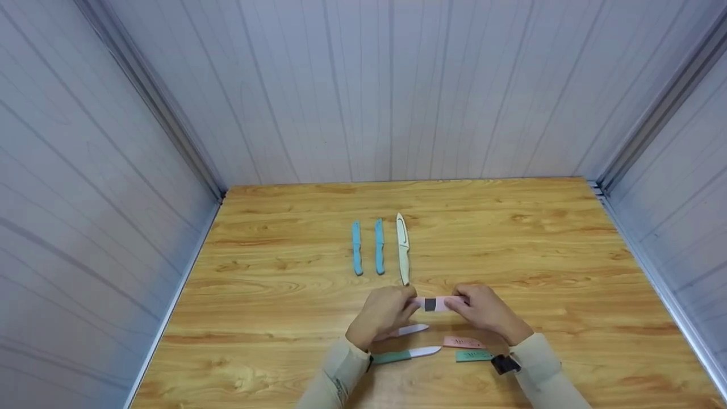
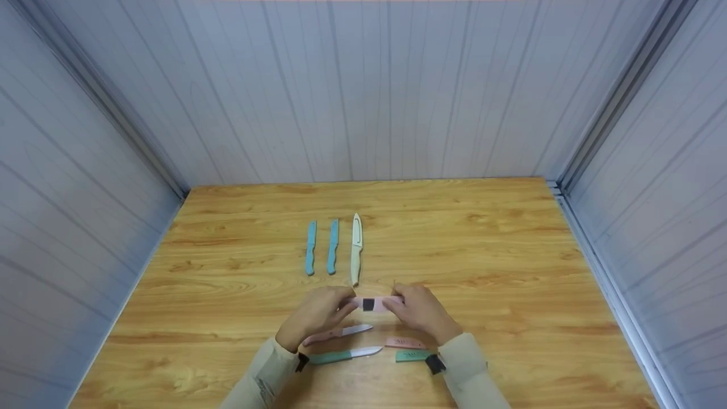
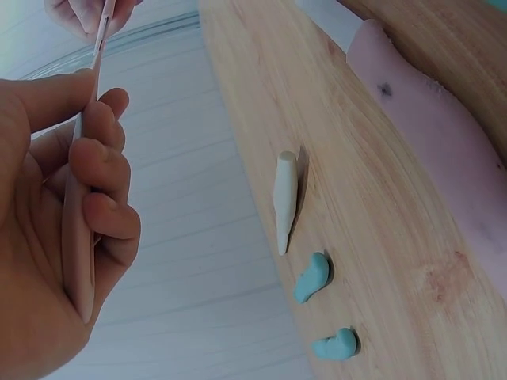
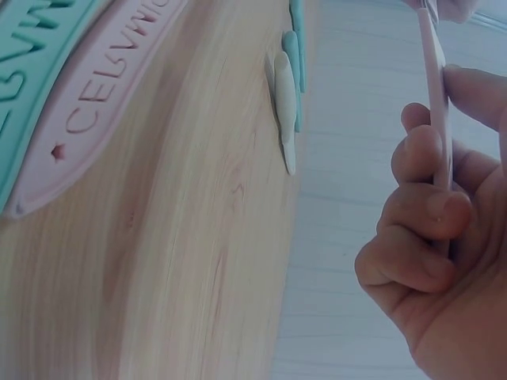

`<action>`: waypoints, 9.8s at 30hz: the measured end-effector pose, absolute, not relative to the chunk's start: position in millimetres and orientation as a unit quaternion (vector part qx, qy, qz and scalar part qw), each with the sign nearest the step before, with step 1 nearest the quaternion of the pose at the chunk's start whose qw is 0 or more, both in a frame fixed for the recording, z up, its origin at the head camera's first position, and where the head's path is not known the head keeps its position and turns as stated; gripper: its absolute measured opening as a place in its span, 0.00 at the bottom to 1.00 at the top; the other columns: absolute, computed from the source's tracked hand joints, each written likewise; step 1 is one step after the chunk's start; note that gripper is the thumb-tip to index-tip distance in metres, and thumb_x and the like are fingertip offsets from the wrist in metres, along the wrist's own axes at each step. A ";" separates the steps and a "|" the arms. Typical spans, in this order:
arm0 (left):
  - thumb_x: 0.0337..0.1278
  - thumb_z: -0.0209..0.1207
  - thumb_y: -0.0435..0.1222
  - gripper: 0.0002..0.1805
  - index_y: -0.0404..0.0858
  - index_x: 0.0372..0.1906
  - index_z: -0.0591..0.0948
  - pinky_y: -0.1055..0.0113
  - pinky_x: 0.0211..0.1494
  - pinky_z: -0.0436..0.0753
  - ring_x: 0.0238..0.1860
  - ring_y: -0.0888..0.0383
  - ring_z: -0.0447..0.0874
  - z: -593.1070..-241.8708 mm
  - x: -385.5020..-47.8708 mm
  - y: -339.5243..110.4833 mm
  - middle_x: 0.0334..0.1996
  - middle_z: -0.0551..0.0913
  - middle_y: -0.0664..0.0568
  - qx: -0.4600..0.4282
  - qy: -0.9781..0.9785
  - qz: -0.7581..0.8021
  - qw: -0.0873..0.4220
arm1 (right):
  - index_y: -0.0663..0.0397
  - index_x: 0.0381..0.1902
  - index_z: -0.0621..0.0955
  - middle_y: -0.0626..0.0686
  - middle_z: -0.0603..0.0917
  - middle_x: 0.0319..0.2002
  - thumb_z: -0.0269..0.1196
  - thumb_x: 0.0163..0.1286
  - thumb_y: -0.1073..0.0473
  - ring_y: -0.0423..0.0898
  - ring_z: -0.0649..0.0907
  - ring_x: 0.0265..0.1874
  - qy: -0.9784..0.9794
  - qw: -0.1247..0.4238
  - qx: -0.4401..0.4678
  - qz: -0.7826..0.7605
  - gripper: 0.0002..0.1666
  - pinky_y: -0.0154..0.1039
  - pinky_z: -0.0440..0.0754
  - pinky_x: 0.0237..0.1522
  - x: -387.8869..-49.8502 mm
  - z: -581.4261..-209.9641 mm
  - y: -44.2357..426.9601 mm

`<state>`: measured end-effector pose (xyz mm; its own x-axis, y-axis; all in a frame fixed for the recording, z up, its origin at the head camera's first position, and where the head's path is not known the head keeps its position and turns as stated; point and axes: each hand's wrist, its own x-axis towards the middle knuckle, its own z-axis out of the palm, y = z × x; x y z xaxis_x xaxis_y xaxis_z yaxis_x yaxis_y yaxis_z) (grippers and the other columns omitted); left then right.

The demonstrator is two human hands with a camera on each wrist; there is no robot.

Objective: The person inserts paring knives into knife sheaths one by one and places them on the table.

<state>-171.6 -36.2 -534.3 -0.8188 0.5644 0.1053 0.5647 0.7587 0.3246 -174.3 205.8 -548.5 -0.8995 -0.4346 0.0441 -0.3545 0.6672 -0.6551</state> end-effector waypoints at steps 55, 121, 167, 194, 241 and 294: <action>0.68 0.51 0.47 0.14 0.46 0.26 0.75 0.71 0.22 0.64 0.19 0.65 0.64 -534.8 -172.3 -32.5 0.17 0.66 0.62 -0.298 -0.937 -0.182 0.011 | 0.50 0.26 0.74 0.40 0.64 0.16 0.60 0.69 0.49 0.35 0.63 0.14 0.910 0.044 -0.244 -0.333 0.15 0.31 0.61 0.17 -176.7 -544.5 194.8; 0.67 0.54 0.40 0.08 0.42 0.32 0.76 0.71 0.24 0.66 0.21 0.65 0.65 -543.4 -177.0 -42.1 0.19 0.69 0.61 -0.284 -0.907 -0.306 -0.058 | 0.68 0.37 0.77 0.55 0.80 0.28 0.70 0.55 0.68 0.44 0.80 0.27 0.745 0.004 0.008 -0.667 0.14 0.33 0.77 0.28 -178.8 -539.9 178.0; 0.58 0.61 0.38 0.04 0.42 0.33 0.83 0.68 0.33 0.74 0.27 0.64 0.73 -572.1 -163.4 -102.0 0.27 0.77 0.61 -0.222 -0.920 -0.286 -0.151 | 0.71 0.62 0.63 0.66 0.78 0.48 0.56 0.68 0.70 0.48 0.80 0.38 0.793 0.123 0.056 -0.594 0.26 0.46 0.78 0.47 -298.5 -558.6 161.1; 0.46 0.70 0.38 0.08 0.43 0.29 0.82 0.70 0.28 0.70 0.24 0.66 0.66 -585.0 -149.8 -104.3 0.24 0.74 0.57 -0.249 -0.929 -0.244 -0.122 | 0.67 0.56 0.72 0.62 0.80 0.41 0.62 0.63 0.67 0.50 0.82 0.35 0.866 0.049 0.061 -0.494 0.24 0.36 0.79 0.33 -337.2 -591.6 138.2; 0.69 0.48 0.35 0.05 0.42 0.44 0.74 0.66 0.31 0.73 0.26 0.62 0.71 -563.9 -156.8 -110.1 0.32 0.80 0.51 -0.204 -0.889 -0.378 -0.157 | 0.57 0.30 0.81 0.48 0.79 0.26 0.59 0.67 0.63 0.43 0.75 0.25 0.917 0.163 -0.182 -0.315 0.06 0.39 0.74 0.30 -254.8 -551.9 208.4; 0.69 0.49 0.35 0.09 0.35 0.40 0.78 0.71 0.22 0.66 0.18 0.65 0.64 -540.4 -166.8 -96.8 0.20 0.69 0.59 -0.215 -0.883 -0.406 -0.096 | 0.50 0.38 0.79 0.42 0.76 0.33 0.57 0.71 0.58 0.39 0.74 0.29 0.898 0.116 -0.305 -0.294 0.04 0.38 0.74 0.31 -178.8 -570.5 226.0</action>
<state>-166.8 -96.8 -540.4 -0.8890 0.4579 0.0050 0.3017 0.5776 0.7585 -178.8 226.0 -570.5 -0.7867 -0.6166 -0.0294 -0.4795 0.6404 -0.6000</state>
